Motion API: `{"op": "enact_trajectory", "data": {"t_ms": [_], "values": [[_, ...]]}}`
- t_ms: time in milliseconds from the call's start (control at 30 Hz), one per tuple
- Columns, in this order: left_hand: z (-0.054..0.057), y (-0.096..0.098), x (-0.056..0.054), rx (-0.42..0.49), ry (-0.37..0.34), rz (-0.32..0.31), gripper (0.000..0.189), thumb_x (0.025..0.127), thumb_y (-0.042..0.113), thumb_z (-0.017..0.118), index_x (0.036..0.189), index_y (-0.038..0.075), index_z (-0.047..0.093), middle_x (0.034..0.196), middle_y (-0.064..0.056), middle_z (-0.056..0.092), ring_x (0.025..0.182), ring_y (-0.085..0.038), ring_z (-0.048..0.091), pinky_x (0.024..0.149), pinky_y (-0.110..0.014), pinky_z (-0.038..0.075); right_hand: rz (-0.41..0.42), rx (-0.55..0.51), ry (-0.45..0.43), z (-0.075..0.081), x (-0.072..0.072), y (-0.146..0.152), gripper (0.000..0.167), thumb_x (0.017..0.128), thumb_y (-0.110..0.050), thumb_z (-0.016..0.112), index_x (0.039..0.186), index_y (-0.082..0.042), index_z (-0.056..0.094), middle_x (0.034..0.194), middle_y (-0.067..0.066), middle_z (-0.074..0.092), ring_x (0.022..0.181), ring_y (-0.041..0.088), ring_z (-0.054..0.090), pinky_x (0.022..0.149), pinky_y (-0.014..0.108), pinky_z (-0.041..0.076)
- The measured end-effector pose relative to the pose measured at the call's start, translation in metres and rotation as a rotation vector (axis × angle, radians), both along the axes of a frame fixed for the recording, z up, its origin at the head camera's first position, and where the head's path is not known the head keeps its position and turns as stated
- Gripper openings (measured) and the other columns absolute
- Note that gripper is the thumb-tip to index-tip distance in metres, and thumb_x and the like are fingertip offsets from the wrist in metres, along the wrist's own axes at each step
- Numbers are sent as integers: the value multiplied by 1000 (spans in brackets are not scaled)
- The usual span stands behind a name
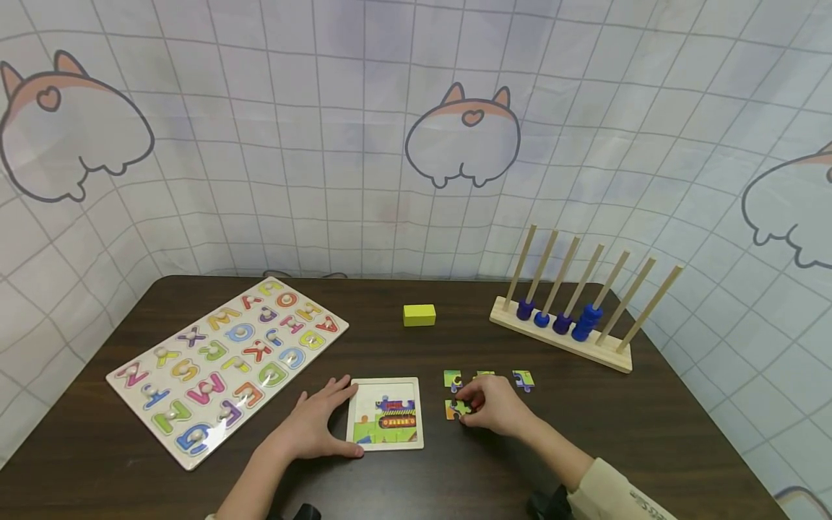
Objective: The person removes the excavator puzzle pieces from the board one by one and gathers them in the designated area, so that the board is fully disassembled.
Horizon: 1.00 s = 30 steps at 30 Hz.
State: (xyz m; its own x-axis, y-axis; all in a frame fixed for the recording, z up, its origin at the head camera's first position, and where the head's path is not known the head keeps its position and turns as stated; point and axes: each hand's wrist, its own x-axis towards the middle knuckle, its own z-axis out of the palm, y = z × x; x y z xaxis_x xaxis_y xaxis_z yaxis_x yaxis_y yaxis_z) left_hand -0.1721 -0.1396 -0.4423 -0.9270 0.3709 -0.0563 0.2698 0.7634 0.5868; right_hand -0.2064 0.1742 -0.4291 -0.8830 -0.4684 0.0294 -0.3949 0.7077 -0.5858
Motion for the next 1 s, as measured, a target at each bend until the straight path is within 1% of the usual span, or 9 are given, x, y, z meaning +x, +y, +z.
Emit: {"op": "enact_trajectory", "data": {"t_ms": [333,533,700,1000], "values": [[3,0,2,5,8,-10,99,56,51,82,135,4,45,143,-16,34,133,-37,25,97,-69,11,-28,-12,-3,0,1,-1,23,67,-11,80,87,-4,71,81,-1,64,66,12,55,58,20,46],[1,0,1,7,19,-10,99,56,51,82,134,3,45,143,-17,34,132,-38,25,97,-69,11,-10,-50,14,1,3,-7,24,68,-10,80,88,-2,71,82,2,62,67,14,56,58,19,47],[0,0,0,3,12,-6,99,56,52,81,135,4,45,143,-16,34,133,-37,24,97,-69,10,5,-62,20,2,4,-12,22,69,-11,78,88,-2,70,81,3,61,67,16,56,57,19,46],[2,0,0,-2,7,-7,100,56,52,81,135,4,45,144,-16,33,133,-38,24,97,-69,10,3,-83,-29,7,6,-28,28,71,-17,78,94,-2,70,82,3,63,70,15,54,62,21,47]]}}
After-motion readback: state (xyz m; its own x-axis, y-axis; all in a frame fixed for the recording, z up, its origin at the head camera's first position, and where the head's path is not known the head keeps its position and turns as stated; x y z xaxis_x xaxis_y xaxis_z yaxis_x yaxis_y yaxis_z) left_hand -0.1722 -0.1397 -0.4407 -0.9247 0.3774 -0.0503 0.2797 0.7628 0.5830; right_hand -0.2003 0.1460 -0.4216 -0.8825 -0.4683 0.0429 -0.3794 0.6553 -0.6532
